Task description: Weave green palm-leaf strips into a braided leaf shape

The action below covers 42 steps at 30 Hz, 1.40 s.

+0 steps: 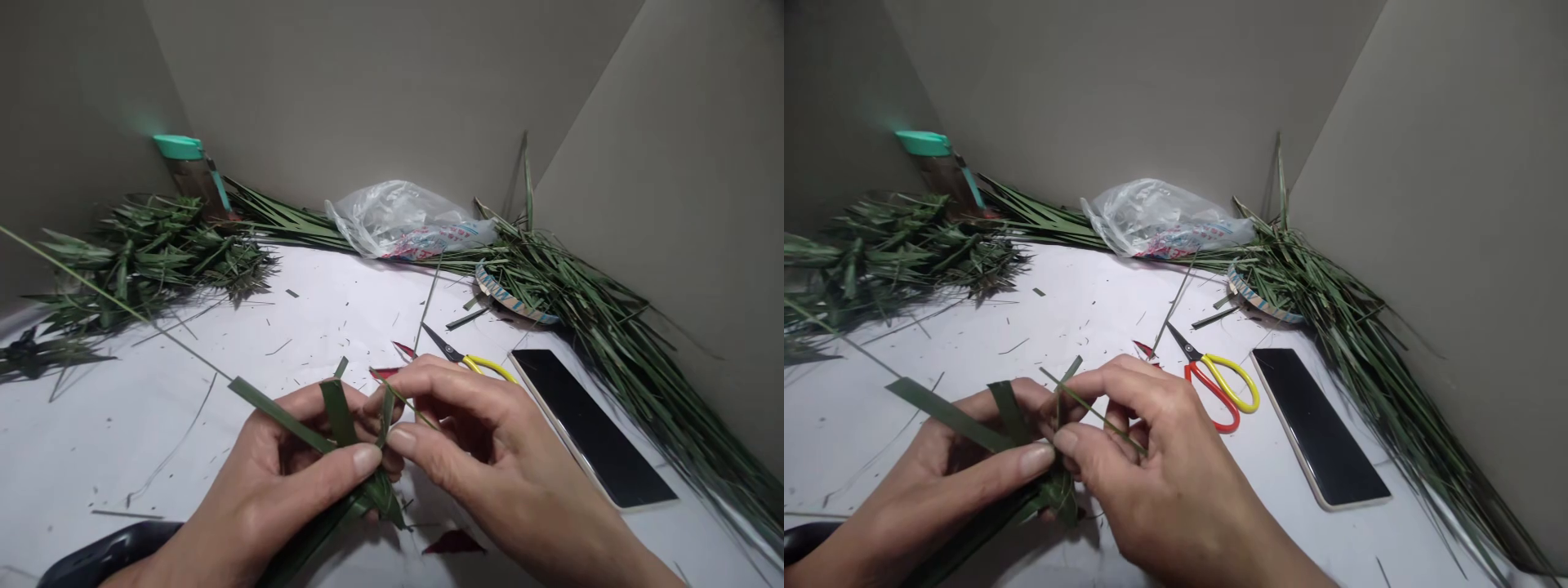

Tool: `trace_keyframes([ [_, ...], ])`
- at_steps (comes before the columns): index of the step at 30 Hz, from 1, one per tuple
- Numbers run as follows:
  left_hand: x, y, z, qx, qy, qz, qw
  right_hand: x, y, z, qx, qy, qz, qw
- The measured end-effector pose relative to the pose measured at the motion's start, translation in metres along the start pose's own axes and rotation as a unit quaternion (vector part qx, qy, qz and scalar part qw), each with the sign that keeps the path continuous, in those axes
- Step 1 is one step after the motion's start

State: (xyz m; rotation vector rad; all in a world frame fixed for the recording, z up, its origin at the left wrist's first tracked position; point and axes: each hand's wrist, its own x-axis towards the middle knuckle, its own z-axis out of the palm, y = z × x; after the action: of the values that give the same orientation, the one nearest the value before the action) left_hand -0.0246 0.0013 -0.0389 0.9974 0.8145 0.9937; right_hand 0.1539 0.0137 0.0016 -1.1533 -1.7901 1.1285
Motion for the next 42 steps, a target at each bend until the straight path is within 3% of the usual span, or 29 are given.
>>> trace_keyframes([
  [12,-0.0041,-0.0044,-0.0021,0.030,0.000,-0.001,1.000,-0.0037,0.0024,0.0005,0.007,-0.011,0.005,1.000],
  [21,-0.0004,-0.0018,0.0006,0.114,0.026,0.033,0.993,-0.0016,0.0027,0.0031,0.053,-0.007,0.015,0.998],
  [26,-0.0023,-0.0060,-0.0008,0.128,0.047,0.026,0.990,-0.0044,0.0045,0.0023,0.043,-0.017,-0.015,0.999],
  [37,-0.0012,-0.0059,-0.0055,0.150,0.023,0.053,0.987,-0.0051,0.0027,0.0059,0.022,0.024,-0.023,0.999],
  [42,0.0011,-0.0037,-0.0005,0.141,0.033,0.053,0.988,-0.0064,0.0053,0.0061,0.005,0.010,-0.028,1.000],
])
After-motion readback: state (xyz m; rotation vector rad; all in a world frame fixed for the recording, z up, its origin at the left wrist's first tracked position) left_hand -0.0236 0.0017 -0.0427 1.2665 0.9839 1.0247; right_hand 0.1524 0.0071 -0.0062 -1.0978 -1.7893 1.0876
